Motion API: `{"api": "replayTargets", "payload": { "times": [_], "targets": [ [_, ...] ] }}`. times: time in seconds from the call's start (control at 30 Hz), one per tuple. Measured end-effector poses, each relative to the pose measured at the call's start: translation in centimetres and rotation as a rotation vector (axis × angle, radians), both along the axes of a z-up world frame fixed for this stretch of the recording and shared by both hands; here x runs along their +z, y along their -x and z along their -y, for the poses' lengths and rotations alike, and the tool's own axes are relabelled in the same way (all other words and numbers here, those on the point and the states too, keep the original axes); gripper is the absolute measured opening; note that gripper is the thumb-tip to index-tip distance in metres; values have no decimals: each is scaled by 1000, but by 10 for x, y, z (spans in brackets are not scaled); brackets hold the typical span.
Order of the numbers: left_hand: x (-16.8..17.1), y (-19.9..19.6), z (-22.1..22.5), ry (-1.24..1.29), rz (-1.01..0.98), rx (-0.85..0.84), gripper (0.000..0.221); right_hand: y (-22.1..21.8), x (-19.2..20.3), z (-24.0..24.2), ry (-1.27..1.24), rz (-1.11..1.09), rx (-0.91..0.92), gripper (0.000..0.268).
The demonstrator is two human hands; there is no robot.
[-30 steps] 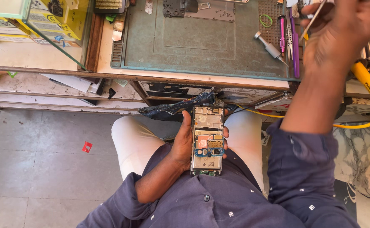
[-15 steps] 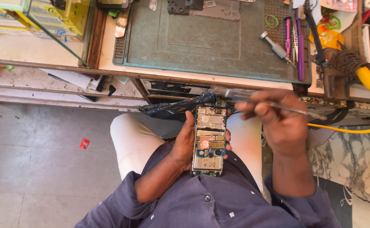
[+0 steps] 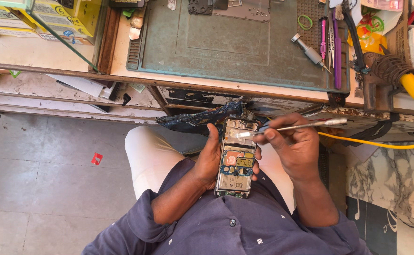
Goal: The person cleans the internal components of a disassembled smartphone using a spray bottle and a brush. They then reassemble the device by reconnecting the motherboard and securing the back cover.
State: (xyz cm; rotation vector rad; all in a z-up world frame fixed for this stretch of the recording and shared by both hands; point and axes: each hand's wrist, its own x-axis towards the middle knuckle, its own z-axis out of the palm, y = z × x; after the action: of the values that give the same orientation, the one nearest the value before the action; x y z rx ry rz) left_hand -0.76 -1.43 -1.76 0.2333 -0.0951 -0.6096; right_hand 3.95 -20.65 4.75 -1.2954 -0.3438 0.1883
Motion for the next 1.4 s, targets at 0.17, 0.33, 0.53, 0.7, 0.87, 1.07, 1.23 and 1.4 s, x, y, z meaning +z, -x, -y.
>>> {"api": "replayTargets", "payload": {
  "times": [0.17,0.33,0.53,0.7,0.87,1.07,1.23,1.4],
  "targets": [
    [1,0,3,4,-28,-18,103,-1,-2,2,79,91,24,15],
    [-2,-1,4,4,-7,-13,99,-1,-5,2,77,54,67,13],
    [-2,2,4,-12,-13,-13,98,-1,-12,4,120,62,46,10],
    [0,1,3,32,-37,-19,97,-1,-14,3,71,31,35,10],
    [-1,1,2,30,-33,-11,96,-3,-12,1,93,69,52,9],
    [-6,1,2,6,-34,-8,96,-4,-11,-2,134,109,76,9],
    [-1,-1,0,1,-42,-13,102,-5,-3,-5,96,114,65,8],
    [6,0,-2,-13,-80,-17,101,1,20,7,177,194,-80,8]
  ]
}}
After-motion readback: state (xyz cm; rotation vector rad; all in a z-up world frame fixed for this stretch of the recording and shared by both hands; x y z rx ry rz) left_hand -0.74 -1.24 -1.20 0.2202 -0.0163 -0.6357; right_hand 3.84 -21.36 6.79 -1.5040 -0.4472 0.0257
